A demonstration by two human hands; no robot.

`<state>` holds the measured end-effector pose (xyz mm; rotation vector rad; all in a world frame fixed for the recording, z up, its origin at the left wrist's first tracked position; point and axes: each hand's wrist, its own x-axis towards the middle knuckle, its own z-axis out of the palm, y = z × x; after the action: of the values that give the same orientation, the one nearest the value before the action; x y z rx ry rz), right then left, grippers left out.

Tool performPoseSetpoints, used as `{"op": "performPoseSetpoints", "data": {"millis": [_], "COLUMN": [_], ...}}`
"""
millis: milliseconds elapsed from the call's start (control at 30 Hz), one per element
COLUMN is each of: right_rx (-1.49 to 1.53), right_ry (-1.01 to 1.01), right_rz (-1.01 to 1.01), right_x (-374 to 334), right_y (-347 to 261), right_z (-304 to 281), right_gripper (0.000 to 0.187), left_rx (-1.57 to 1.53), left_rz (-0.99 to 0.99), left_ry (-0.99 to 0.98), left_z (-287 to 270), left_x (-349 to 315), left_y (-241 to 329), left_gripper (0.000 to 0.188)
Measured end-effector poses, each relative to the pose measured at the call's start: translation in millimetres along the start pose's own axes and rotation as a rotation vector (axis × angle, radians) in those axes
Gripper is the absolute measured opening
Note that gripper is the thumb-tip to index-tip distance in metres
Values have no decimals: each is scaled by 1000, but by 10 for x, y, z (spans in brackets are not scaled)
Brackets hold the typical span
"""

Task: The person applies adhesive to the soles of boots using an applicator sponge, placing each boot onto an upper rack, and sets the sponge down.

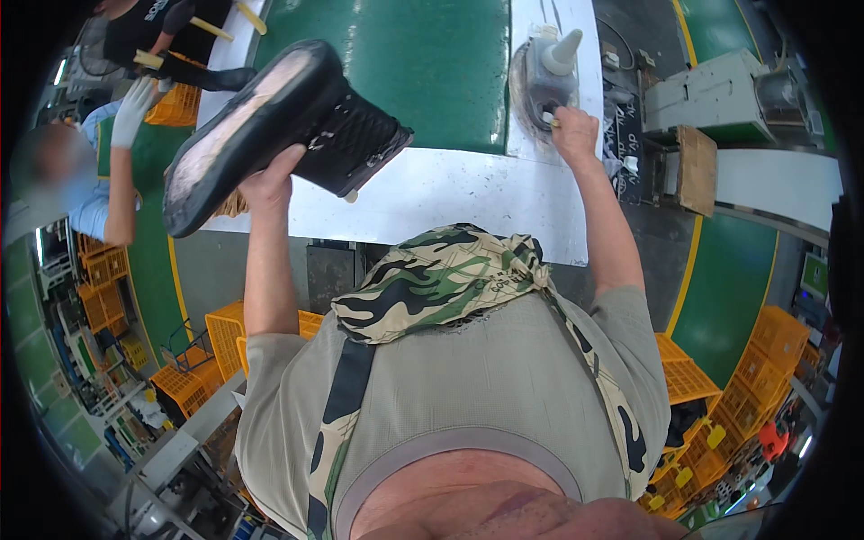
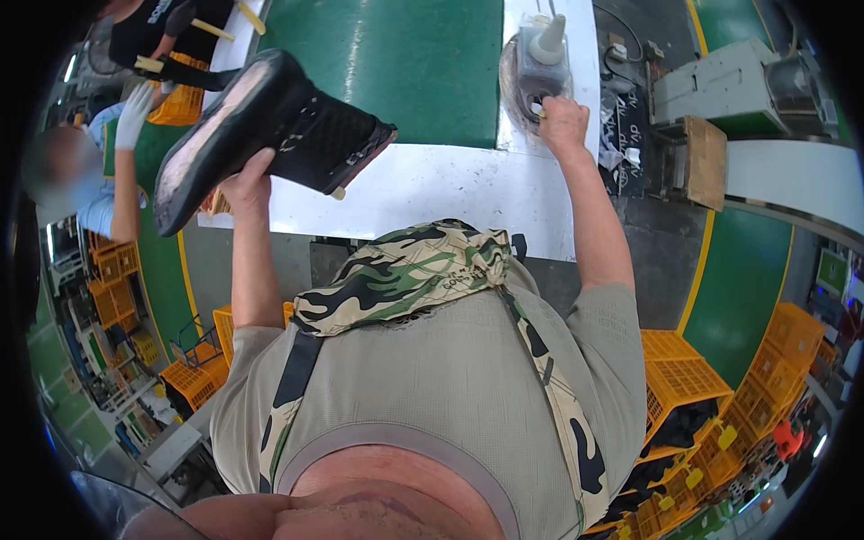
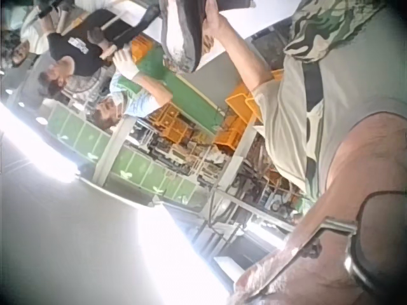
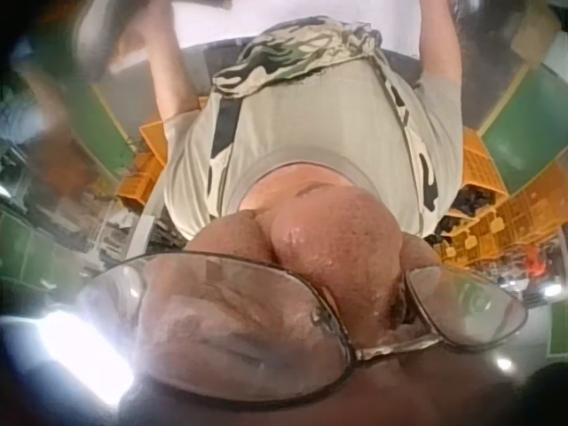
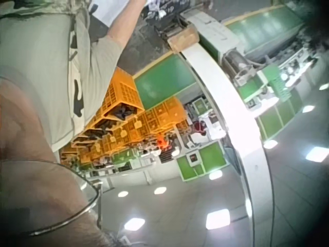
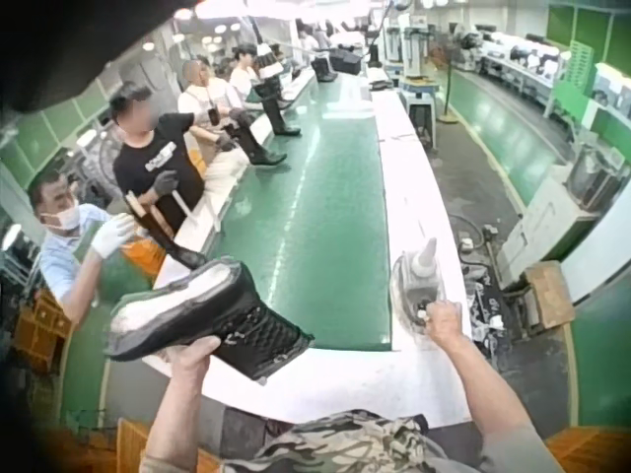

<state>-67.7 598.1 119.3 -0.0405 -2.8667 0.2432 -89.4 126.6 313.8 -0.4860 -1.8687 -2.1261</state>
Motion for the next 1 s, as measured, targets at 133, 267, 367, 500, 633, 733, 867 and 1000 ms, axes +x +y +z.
{"op": "performPoseSetpoints", "data": {"millis": [133, 267, 367, 500, 633, 733, 867, 1000], "right_rx": [-67, 73, 520, 1396, 1678, 1749, 1805, 1775], "right_ry": [-141, -109, -45, -72, -160, -231, -289, -244], "right_rz": [211, 380, 483, 470, 252, 63, -48, -48], "right_x": [-12, 47, 257, 505, 634, 664, 653, 683], "right_y": [67, -12, -108, -643, -1308, -1756, -2135, -2234], "right_z": [-62, -346, -590, -1167, -1669, -1890, -1890, -1838], "right_gripper": [12, 15, 17, 11, 13, 13, 13, 13], "left_rx": [177, -242, -251, 92, 272, 222, -64, -66], "left_rz": [60, -482, -289, 146, 106, 39, -136, -129], "left_ry": [-127, -134, -273, -329, -381, -357, -326, -319], "left_z": [33, 96, -78, 100, 183, 267, 413, 399], "left_x": [-31, 156, 177, 177, 158, 93, -18, -83], "left_y": [-115, -74, -363, -339, -300, -262, -179, -141], "left_gripper": [69, 51, 42, 47, 51, 51, 51, 55]}}
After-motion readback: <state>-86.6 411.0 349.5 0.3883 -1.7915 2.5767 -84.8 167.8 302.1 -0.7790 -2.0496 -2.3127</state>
